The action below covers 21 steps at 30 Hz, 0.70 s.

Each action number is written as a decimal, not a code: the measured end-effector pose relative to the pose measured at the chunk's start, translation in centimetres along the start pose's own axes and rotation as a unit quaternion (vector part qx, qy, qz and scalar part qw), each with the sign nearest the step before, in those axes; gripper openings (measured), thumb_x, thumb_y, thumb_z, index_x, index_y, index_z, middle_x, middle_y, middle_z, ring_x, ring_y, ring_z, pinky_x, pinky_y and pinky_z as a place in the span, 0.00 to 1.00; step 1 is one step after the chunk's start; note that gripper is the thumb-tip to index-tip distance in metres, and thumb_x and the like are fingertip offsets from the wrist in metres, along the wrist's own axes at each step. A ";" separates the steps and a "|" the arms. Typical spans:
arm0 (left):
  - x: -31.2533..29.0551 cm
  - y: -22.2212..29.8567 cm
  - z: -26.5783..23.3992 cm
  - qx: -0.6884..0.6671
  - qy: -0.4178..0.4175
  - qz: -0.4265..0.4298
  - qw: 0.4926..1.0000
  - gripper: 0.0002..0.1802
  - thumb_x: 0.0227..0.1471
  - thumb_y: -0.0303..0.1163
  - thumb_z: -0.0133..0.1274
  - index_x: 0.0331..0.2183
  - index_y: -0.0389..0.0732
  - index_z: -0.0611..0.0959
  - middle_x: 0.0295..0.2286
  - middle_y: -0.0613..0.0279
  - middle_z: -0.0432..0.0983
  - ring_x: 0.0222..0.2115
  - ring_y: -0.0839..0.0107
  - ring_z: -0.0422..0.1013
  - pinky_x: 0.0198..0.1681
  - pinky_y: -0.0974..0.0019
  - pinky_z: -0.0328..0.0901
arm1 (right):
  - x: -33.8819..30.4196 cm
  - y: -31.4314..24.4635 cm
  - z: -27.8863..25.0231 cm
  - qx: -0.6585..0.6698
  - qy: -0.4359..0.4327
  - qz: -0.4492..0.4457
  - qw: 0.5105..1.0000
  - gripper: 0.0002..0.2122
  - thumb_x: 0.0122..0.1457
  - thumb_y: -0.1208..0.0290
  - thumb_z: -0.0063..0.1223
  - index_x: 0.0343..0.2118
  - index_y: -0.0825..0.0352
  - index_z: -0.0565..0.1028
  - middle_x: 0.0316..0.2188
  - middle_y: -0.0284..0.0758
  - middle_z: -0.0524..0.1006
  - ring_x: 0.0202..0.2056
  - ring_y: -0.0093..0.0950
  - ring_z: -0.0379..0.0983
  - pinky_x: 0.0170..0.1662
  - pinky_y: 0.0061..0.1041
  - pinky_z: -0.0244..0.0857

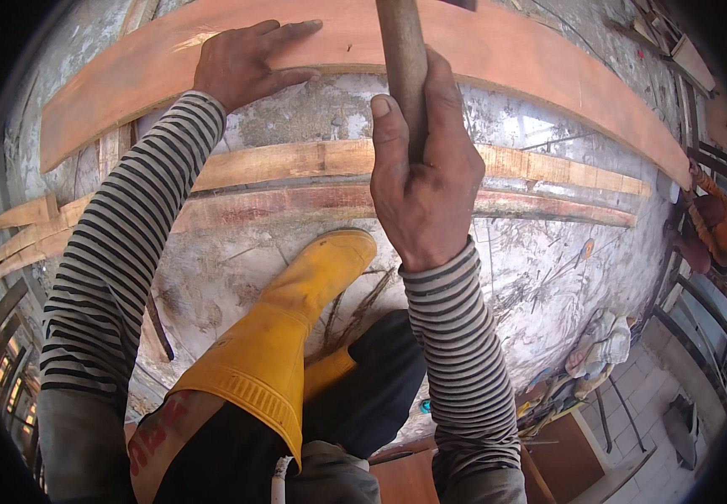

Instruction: The person aligns a curved wooden board on a frame and hammers nails into the wood using the back of an axe head.

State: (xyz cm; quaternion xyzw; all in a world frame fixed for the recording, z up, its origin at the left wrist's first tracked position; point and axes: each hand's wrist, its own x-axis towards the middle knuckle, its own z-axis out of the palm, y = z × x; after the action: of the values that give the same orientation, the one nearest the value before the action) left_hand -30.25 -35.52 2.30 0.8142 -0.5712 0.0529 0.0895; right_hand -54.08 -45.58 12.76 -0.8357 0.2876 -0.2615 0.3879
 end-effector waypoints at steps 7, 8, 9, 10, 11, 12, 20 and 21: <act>1.2 1.3 -0.5 -0.020 -0.047 -0.013 0.999 0.38 0.50 0.67 0.58 0.61 0.69 0.74 0.39 0.69 0.82 0.34 0.65 0.81 0.38 0.57 0.78 | -0.2 3.9 0.5 -0.079 -0.097 0.066 0.990 0.22 0.68 0.67 0.53 0.61 0.73 0.67 0.41 0.55 0.81 0.38 0.42 0.83 0.39 0.36 0.77; 0.5 1.0 -0.6 -0.012 -0.042 -0.015 0.999 0.38 0.50 0.67 0.58 0.61 0.69 0.74 0.39 0.69 0.82 0.34 0.65 0.81 0.39 0.57 0.78 | 0.1 3.1 0.4 -0.055 -0.069 0.026 0.996 0.22 0.68 0.68 0.53 0.61 0.73 0.67 0.40 0.54 0.81 0.36 0.40 0.83 0.38 0.35 0.77; 0.0 0.7 -0.6 -0.004 -0.038 -0.017 0.999 0.38 0.50 0.67 0.58 0.61 0.69 0.74 0.39 0.69 0.82 0.35 0.65 0.81 0.39 0.57 0.78 | 0.3 2.0 0.2 -0.031 -0.039 -0.012 0.999 0.22 0.68 0.69 0.53 0.62 0.72 0.67 0.38 0.52 0.82 0.34 0.38 0.83 0.37 0.33 0.77; 0.0 0.5 -0.5 0.001 -0.026 -0.017 1.000 0.38 0.50 0.67 0.58 0.61 0.69 0.74 0.39 0.69 0.82 0.35 0.65 0.81 0.39 0.57 0.78 | 0.1 -0.4 -0.8 -0.022 -0.024 0.017 0.999 0.22 0.68 0.71 0.53 0.62 0.70 0.67 0.38 0.51 0.82 0.35 0.35 0.83 0.37 0.30 0.77; -0.1 0.3 -0.5 -0.001 -0.027 -0.016 1.000 0.38 0.49 0.67 0.59 0.61 0.69 0.74 0.39 0.69 0.82 0.35 0.65 0.81 0.39 0.57 0.78 | 0.0 -1.0 -0.8 0.000 0.016 -0.002 1.000 0.22 0.67 0.72 0.54 0.63 0.71 0.66 0.39 0.51 0.82 0.36 0.33 0.83 0.38 0.30 0.77; -0.4 0.0 -0.4 -0.002 -0.028 -0.016 0.999 0.38 0.49 0.66 0.59 0.61 0.70 0.74 0.39 0.69 0.82 0.34 0.65 0.81 0.39 0.56 0.78 | -0.6 0.1 0.1 0.004 0.035 -0.036 0.999 0.23 0.67 0.72 0.54 0.63 0.71 0.66 0.39 0.51 0.82 0.37 0.35 0.84 0.38 0.32 0.77; 0.1 0.7 -0.5 0.008 -0.017 -0.020 1.000 0.36 0.50 0.67 0.58 0.59 0.69 0.75 0.40 0.70 0.83 0.34 0.64 0.82 0.39 0.57 0.78 | 0.6 -0.6 -0.6 -0.004 0.003 -0.017 1.000 0.22 0.66 0.71 0.56 0.60 0.73 0.68 0.31 0.47 0.81 0.29 0.32 0.81 0.33 0.29 0.75; -0.7 0.2 0.0 0.007 -0.011 -0.018 1.000 0.36 0.50 0.67 0.58 0.59 0.69 0.75 0.40 0.70 0.83 0.34 0.64 0.82 0.38 0.57 0.78 | 0.3 -0.9 -0.3 0.032 0.032 -0.010 0.999 0.23 0.66 0.72 0.57 0.61 0.73 0.67 0.32 0.45 0.81 0.30 0.29 0.81 0.33 0.26 0.74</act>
State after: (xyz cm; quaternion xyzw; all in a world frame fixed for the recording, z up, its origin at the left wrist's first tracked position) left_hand -30.72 -34.94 2.14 0.8258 -0.5567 0.0463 0.0779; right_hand -53.78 -45.45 13.74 -0.8166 0.2833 -0.3009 0.4029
